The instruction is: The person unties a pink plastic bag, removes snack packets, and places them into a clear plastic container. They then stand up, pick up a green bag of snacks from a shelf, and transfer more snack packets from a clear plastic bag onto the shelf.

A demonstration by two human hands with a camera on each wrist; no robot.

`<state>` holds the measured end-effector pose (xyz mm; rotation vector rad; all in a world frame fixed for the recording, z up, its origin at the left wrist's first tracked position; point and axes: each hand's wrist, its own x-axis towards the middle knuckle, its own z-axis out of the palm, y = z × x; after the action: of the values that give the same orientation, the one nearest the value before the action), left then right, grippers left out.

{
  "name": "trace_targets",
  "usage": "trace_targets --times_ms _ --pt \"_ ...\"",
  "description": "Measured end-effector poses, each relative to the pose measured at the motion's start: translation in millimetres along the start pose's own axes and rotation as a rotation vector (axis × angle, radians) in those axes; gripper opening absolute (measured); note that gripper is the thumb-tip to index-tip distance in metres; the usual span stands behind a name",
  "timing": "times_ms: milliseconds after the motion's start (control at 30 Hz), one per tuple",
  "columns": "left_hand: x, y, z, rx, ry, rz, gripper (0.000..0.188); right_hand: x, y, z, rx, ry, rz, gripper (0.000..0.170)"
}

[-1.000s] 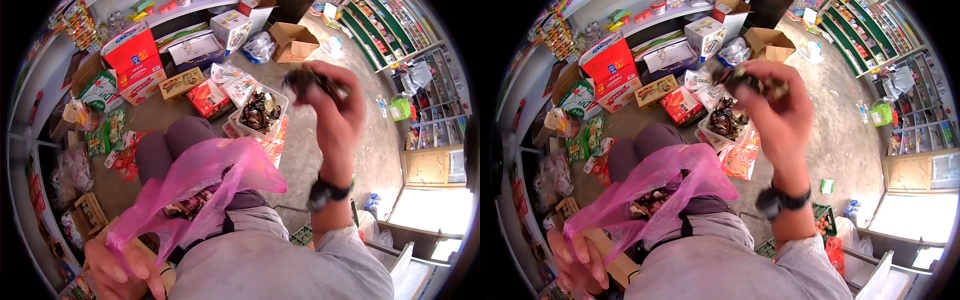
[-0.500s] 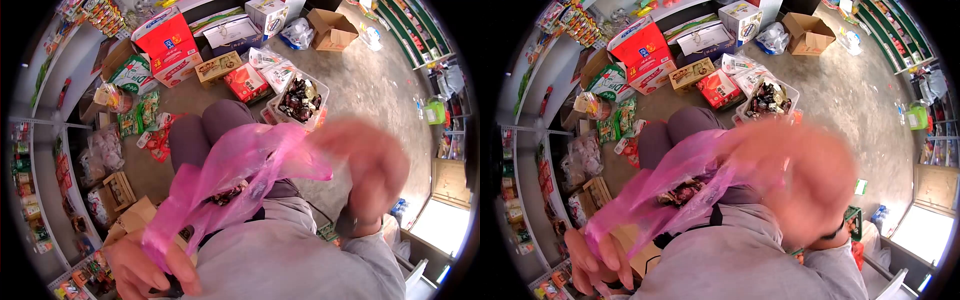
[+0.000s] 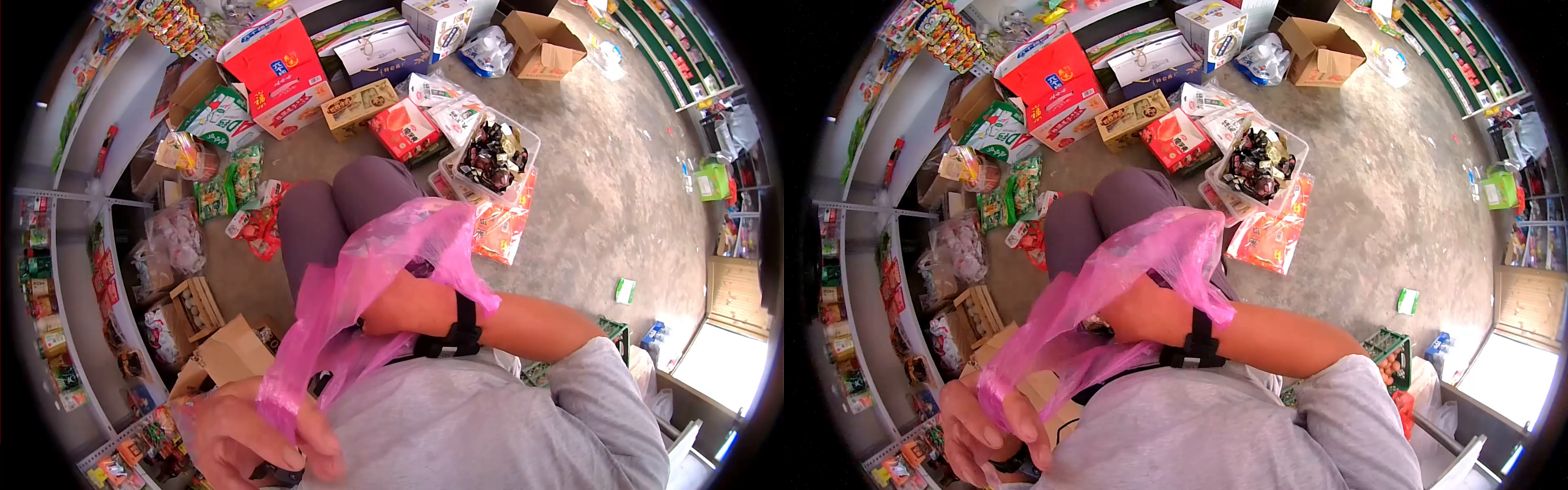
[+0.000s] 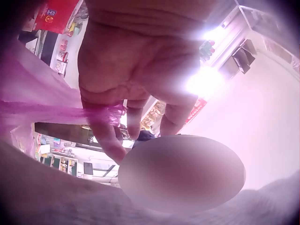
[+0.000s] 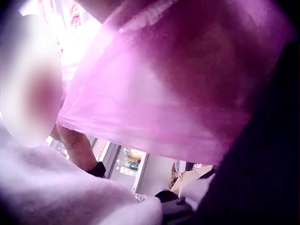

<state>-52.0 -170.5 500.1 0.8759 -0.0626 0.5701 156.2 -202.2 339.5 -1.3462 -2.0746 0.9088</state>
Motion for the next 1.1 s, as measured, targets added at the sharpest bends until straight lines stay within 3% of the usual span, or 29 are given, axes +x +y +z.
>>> trace_targets --times_ms 133,233,333,433,533,633,733,833,933,1033,1100 --pt "-4.8 8.1 -5.8 0.015 -0.003 -0.025 0.061 8.1 -9.6 -1.0 -0.039 -0.204 0.103 0.050" --pt "-0.9 4.3 -12.3 0.001 -0.075 0.003 0.063 -1.2 -11.9 -8.2 0.026 -0.085 0.022 0.050" --pt "-21.9 14.7 12.0 0.014 0.322 -0.117 0.044 2.8 -15.8 -24.2 0.118 -0.224 0.133 0.053" --pt "-11.7 10.1 -3.1 0.196 0.259 -0.072 0.049 4.6 -12.5 -25.3 0.168 -0.325 0.148 0.050" --pt "-14.5 16.1 -12.0 0.367 0.336 -0.042 0.051 0.2 -5.5 -5.2 0.398 -0.302 0.117 0.044" --pt "-27.7 17.2 -20.9 0.334 0.370 -0.007 0.055 4.2 7.3 25.5 0.288 -0.151 0.046 0.034" --pt "-18.2 2.1 -21.8 0.635 0.515 -0.079 0.051 5.8 14.2 36.1 0.295 -0.073 0.023 0.028" --pt "-9.9 -10.5 -58.2 1.470 0.426 -0.228 0.059 6.4 17.7 11.0 0.310 -0.119 -0.150 0.026" --pt "-20.6 -28.2 -78.9 1.126 0.391 -0.587 0.069 -2.2 20.5 -17.3 0.458 -0.168 -0.142 0.031" --pt "-23.3 -35.4 -85.1 1.087 0.197 -0.771 0.070 -10.8 22.6 -36.7 0.505 -0.250 -0.098 0.032" --pt "-30.5 -44.5 -88.3 0.948 0.286 -0.888 0.053 -11.4 12.3 -51.8 0.544 -0.345 0.026 0.034"
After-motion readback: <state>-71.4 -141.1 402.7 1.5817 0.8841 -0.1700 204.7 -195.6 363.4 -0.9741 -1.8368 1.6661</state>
